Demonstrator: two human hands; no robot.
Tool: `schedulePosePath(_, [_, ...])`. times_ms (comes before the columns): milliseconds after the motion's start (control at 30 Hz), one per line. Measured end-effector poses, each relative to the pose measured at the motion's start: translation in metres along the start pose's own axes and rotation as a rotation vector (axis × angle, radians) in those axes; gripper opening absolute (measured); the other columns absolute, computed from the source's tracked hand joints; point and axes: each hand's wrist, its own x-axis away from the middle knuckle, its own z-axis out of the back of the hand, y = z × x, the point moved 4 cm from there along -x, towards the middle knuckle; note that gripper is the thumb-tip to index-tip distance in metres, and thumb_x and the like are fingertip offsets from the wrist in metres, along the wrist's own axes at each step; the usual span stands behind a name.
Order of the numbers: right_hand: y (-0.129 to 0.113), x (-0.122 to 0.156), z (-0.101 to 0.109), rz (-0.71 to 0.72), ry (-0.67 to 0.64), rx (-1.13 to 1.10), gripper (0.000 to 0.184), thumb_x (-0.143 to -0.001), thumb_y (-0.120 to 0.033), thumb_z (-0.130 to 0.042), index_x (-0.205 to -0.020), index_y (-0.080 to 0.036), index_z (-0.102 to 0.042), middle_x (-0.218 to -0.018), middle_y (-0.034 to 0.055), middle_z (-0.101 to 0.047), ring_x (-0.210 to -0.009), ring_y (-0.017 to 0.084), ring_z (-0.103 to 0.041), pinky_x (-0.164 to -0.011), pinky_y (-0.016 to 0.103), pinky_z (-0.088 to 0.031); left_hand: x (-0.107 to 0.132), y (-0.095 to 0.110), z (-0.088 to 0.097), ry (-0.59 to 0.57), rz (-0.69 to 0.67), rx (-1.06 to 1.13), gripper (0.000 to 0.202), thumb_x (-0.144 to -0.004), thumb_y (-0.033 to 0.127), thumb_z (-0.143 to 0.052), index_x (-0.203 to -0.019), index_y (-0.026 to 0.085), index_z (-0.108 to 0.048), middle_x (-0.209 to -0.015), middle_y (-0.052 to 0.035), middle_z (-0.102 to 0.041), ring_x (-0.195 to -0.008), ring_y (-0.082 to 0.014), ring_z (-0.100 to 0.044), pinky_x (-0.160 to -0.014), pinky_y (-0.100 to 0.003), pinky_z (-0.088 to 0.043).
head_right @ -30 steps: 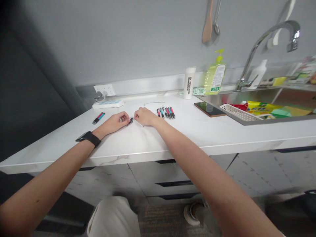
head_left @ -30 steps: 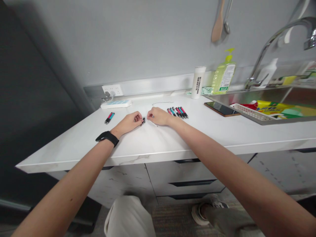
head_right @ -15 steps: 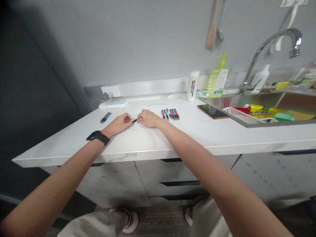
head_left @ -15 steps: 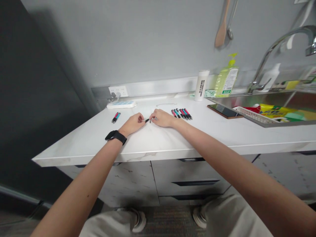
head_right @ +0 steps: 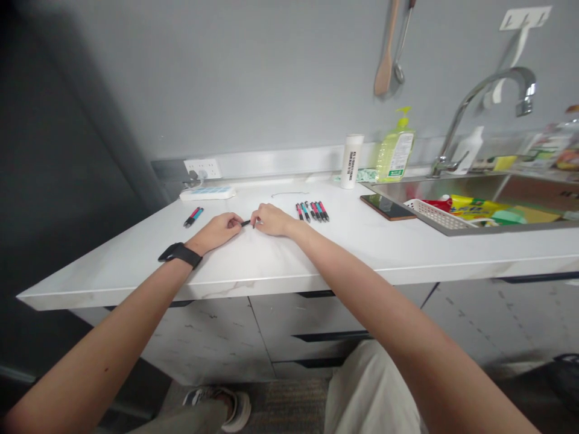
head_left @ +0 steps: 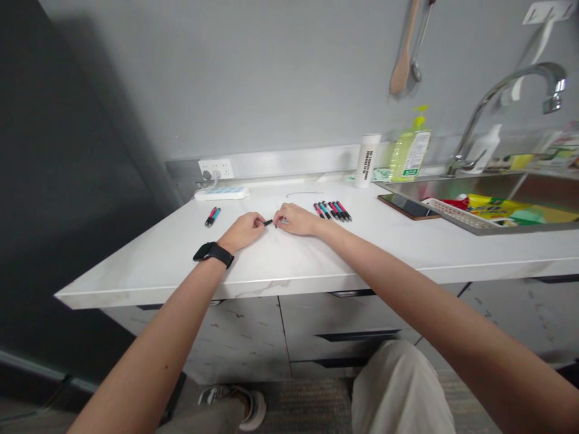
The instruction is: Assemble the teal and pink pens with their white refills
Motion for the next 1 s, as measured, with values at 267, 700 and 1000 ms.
schedulePosePath(267, [0.002,-0.001,-0.003,0.007,-0.01,-0.002,0.02,-0.083,-0.014,-0.058,-0.098,-0.016,-0.07,-0.098,0.0089,-0.059,-0.094,0.017,-0.055,-0.09,0.028,-0.038,-0.004,-0.005,0.005,0.034,0.075,0.204,0.023,-0.073,0.031,-0.053,-0.087,0.016,-0.064,-0.09,-0.007,-0.069,-0.084,-0.0199,-0.06,-0.082,-0.033,-0.045])
schedulePosePath(700, [0.001,-0.001,0.007,-0.041,0.065,-0.029,0.018,-0.086,-0.013,-0.052,-0.094,-0.014,-0.069,-0.096,0.0089,-0.067,-0.09,0.016,-0.059,-0.082,0.025,-0.04,-0.002,-0.013,0.006,-0.105,0.185,0.683,0.028,-0.06,0.032,-0.074,-0.08,0.017,-0.06,-0.076,-0.0002,-0.063,-0.071,-0.0121,-0.058,-0.073,-0.027,-0.044])
schedulePosePath(1000, [0.015,0.0,0.015,-0.14,0.174,-0.239,0.013,-0.083,-0.014,-0.057,-0.091,-0.012,-0.068,-0.087,0.0053,-0.069,-0.079,0.012,-0.059,-0.076,0.021,-0.041,-0.009,-0.023,0.003,-0.11,0.199,0.725,0.024,-0.068,0.035,-0.069,-0.079,0.015,-0.062,-0.075,-0.0039,-0.067,-0.064,-0.0104,-0.055,-0.067,-0.027,-0.041])
